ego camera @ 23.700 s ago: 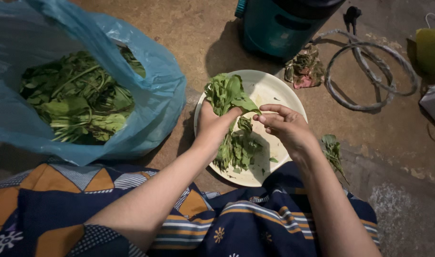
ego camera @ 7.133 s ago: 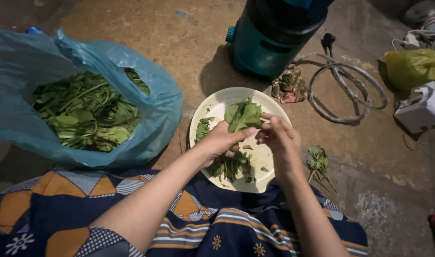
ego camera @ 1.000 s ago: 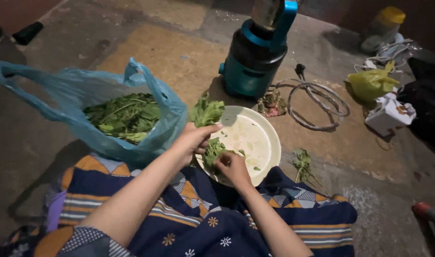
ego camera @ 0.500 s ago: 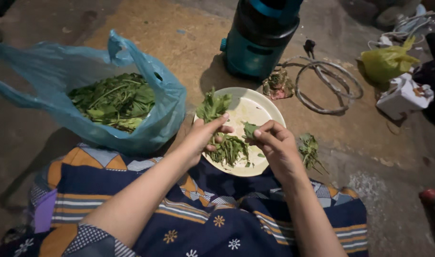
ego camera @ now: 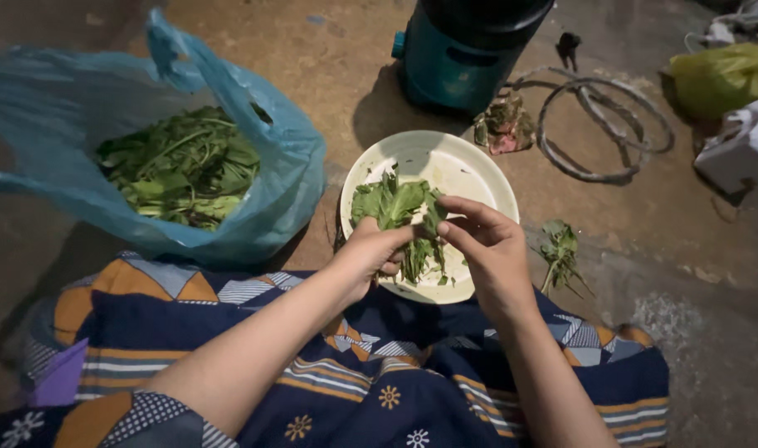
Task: The person sits on the floor and repeatedly picks leafy green vegetables from a blue plastic bag, removes leaves from stems by hand, and places the separated leaves into a white bowl. Stems and discarded parts are placed on the floor beside the bowl.
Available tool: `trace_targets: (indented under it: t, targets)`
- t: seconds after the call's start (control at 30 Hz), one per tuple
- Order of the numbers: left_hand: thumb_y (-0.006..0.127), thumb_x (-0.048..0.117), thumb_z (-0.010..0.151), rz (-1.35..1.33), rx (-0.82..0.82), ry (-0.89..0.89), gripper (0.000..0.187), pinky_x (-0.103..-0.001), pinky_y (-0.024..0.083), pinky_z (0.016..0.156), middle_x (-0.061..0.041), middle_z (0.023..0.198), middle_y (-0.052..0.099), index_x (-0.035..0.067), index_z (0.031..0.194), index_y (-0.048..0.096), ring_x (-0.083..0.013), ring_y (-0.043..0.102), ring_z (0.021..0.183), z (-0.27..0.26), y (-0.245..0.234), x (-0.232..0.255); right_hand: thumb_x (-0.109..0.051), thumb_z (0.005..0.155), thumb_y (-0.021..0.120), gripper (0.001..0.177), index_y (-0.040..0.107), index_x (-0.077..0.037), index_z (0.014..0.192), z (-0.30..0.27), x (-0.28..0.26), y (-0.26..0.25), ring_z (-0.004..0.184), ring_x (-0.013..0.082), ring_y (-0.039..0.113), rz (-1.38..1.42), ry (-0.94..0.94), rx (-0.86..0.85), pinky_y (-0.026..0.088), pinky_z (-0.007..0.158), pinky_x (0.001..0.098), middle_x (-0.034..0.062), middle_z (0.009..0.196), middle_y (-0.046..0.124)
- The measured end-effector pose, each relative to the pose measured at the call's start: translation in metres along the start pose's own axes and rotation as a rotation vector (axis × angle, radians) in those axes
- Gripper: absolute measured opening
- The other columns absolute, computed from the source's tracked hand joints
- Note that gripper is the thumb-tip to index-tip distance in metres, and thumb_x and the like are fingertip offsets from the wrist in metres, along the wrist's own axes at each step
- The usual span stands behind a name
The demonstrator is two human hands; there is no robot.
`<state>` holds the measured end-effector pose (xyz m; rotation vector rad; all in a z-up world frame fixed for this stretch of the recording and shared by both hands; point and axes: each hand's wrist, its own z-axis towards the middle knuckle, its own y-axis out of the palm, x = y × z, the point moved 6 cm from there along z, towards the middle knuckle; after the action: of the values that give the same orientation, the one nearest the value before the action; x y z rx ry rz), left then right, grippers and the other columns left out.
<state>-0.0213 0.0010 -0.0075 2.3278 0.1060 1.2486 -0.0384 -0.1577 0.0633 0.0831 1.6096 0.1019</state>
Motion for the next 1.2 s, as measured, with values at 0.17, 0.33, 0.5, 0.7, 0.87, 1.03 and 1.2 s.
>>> trace_targets:
  t: [0.17,0.33,0.5,0.7,0.87,1.03,1.2]
  targets:
    - [0.068,0.016,0.088,-0.090,-0.007,0.038,0.009,-0.021,0.030,0.043,0.006,0.071,0.055,0.008,0.092,0.065,-0.0037,0.043,0.054,0.006,-0.006,-0.004,-0.001,0.091,0.074,0.035,0.071,0.001,0.126,-0.005,-0.005,0.018,0.087,0.0083,0.066,-0.128,-0.033,-0.049,0.053,0.078,0.0237,0.0057,0.100,0.075]
    - [0.062,0.030,0.086,-0.278,0.005,-0.042,0.019,-0.024,0.036,0.050,0.003,0.076,0.054,0.012,0.092,0.058,-0.0073,0.043,0.060,0.011,-0.005,-0.002,-0.001,0.091,0.074,0.038,0.070,0.001,0.129,-0.005,-0.003,0.022,0.086,0.0087,0.067,-0.136,0.015,-0.038,0.051,0.074,0.0229,0.0075,0.097,0.076]
    - [0.058,0.057,0.090,-0.285,-0.054,-0.069,0.048,-0.027,0.038,0.053,0.000,0.076,0.053,0.010,0.097,0.056,-0.0094,0.048,0.062,0.000,0.008,0.010,0.001,0.090,0.072,0.040,0.065,0.003,0.129,-0.005,-0.003,0.032,0.093,0.0124,0.073,-0.070,-0.027,-0.145,0.061,0.085,0.0274,0.0084,0.108,0.074]
    - [0.065,0.046,0.090,-0.184,-0.084,-0.014,0.035,-0.023,0.036,0.049,0.004,0.075,0.055,0.013,0.101,0.061,-0.0059,0.049,0.060,-0.009,0.015,0.018,0.001,0.089,0.074,0.041,0.064,0.003,0.128,-0.004,-0.006,0.035,0.090,0.0122,0.072,-0.316,-0.165,-0.135,0.059,0.081,0.0264,0.0082,0.112,0.072]
    - [0.063,0.042,0.101,-0.205,-0.109,0.032,0.037,-0.022,0.039,0.049,0.001,0.078,0.056,0.006,0.099,0.059,-0.0061,0.051,0.062,0.004,0.011,0.010,-0.002,0.089,0.075,0.039,0.066,0.001,0.127,-0.004,-0.008,0.028,0.086,0.0121,0.073,-0.439,-0.138,-0.096,0.057,0.078,0.0252,0.0078,0.099,0.076]
    - [0.063,0.035,0.101,-0.297,-0.005,0.080,0.029,-0.022,0.040,0.050,-0.001,0.084,0.058,0.005,0.102,0.060,-0.0055,0.046,0.061,0.012,-0.002,0.010,-0.006,0.094,0.071,0.028,0.066,0.001,0.121,0.001,-0.009,0.007,0.085,0.0085,0.065,-0.196,-0.124,0.034,0.052,0.075,0.0229,0.0054,0.104,0.072]
    - [0.058,0.027,0.103,-0.309,0.121,0.179,0.025,-0.025,0.048,0.054,-0.005,0.088,0.061,0.002,0.103,0.058,-0.0096,0.057,0.069,0.004,-0.013,0.032,-0.013,0.099,0.068,0.019,0.069,0.001,0.112,0.013,0.006,-0.016,0.076,0.0087,0.060,-0.139,-0.062,0.093,0.049,0.068,0.0236,0.0060,0.098,0.073]
